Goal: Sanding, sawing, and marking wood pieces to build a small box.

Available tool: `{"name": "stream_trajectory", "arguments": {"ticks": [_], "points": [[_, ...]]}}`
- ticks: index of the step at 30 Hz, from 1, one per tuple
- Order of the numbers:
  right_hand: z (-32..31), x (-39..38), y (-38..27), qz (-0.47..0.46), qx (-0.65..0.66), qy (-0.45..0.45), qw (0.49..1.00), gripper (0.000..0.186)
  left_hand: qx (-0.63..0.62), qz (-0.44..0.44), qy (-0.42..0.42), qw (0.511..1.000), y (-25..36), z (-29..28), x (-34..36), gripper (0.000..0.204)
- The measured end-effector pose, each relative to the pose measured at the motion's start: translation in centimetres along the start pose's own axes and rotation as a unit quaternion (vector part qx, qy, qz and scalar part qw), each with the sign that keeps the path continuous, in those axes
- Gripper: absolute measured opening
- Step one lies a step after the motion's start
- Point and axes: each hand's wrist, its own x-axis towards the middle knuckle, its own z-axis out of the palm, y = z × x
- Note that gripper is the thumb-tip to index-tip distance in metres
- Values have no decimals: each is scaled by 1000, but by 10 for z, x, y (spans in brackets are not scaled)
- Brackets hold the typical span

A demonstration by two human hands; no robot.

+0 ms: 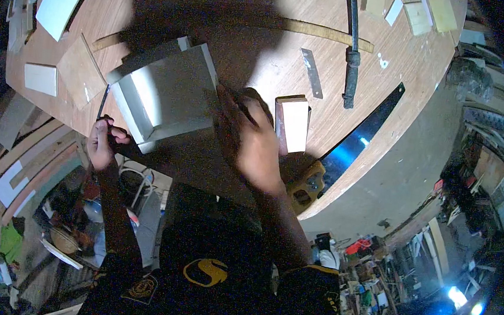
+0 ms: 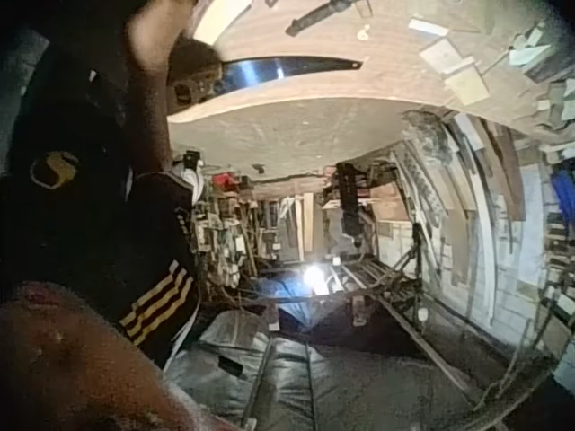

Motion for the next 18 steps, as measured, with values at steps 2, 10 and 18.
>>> {"name": "stream_trajectory", "arguments": {"ticks": [2, 10, 18], "points": [[-3, 3, -3, -33, -19, 8, 999, 39, -5, -3, -2, 1000, -2, 1, 0, 29], [-1, 3, -4, 25, 52, -9, 998, 40, 33, 29, 20, 999, 10, 10, -2, 28], [-4, 2, 0, 23, 53, 4, 998, 41, 28, 2, 64, 998, 13, 13, 1, 29]]}}
